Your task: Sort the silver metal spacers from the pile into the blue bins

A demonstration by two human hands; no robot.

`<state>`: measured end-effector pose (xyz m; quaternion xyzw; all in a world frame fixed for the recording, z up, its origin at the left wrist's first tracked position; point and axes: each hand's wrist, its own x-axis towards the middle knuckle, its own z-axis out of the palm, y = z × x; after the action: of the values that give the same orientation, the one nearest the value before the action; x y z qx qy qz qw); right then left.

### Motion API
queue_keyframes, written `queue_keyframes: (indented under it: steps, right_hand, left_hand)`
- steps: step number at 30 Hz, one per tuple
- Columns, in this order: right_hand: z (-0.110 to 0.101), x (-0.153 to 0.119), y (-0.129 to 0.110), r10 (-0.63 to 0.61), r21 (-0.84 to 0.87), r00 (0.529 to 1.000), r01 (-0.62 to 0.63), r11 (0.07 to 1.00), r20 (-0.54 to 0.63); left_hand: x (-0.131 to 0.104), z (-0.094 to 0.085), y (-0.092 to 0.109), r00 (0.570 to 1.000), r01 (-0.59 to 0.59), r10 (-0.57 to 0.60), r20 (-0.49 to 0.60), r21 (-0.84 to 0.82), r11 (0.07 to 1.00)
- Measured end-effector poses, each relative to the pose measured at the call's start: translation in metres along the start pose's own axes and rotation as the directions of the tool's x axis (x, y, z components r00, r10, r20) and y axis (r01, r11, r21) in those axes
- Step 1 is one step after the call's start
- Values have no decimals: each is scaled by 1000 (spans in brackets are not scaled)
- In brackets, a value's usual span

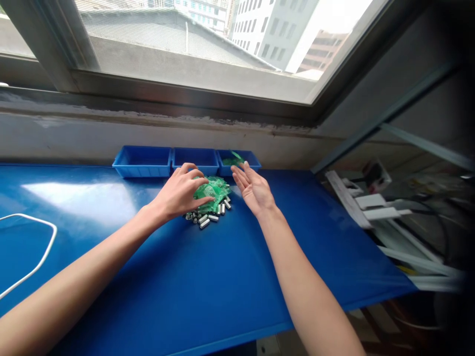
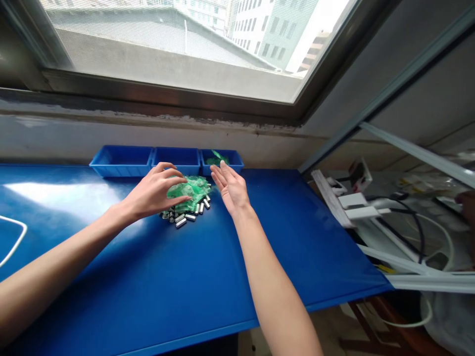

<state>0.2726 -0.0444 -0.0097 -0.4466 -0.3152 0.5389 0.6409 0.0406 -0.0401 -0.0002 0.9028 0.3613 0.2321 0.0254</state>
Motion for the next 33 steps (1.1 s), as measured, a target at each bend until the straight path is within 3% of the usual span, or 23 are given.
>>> queue_keyframes:
  steps: [2, 4, 7, 9, 11, 13, 15, 17, 19, 26, 30, 33]
  right_hand:
    - [-2, -2, 2, 3, -140, 1000, -1, 990, 17]
    - [-4, -6, 4, -48, -396, 996, 75, 915, 77]
    - [-7, -12, 6, -120, -717, 954, 287, 635, 275]
    - [-7, -14, 7, -144, -777, 918, 389, 494, 369]
    - [-6, -14, 7, -173, -770, 895, 442, 460, 410]
    - [-4, -14, 6, -173, -722, 893, 439, 535, 415]
    - [-1, -15, 5, -113, -624, 905, 370, 688, 411]
    - [2, -18, 3, -28, -502, 903, 264, 823, 429]
    - [4, -20, 2, 23, -417, 893, 188, 889, 450]
    - [3, -22, 1, 76, -346, 904, 83, 934, 422]
    - [2, -20, 0, 117, -339, 928, 10, 941, 353]
    - [2, -17, 1, 115, -308, 965, -39, 951, 234]
  left_hand:
    - [-1, 1, -1, 1000, 13, -13, 11, 3, 1000]
    - [-1, 2, -2, 1000, 22, -21, 15, -15, 1000]
    - [0, 3, -5, 999, 32, -32, 0, -80, 996]
    - [1, 3, -6, 999, 41, -45, -26, -148, 988]
    - [3, 1, -5, 995, 56, -74, -69, -231, 971]
    - [5, -3, -3, 983, 90, -135, -121, -324, 942]
    - [7, -9, 0, 963, 150, -232, -138, -441, 885]
    - [9, -15, 3, 944, 206, -315, -96, -573, 793]
    - [10, -19, 4, 936, 234, -351, -41, -671, 704]
    - [10, -19, 4, 923, 258, -383, -10, -724, 640]
    - [10, -21, 5, 902, 279, -427, -56, -680, 678]
    - [10, -22, 6, 889, 296, -446, -100, -618, 728]
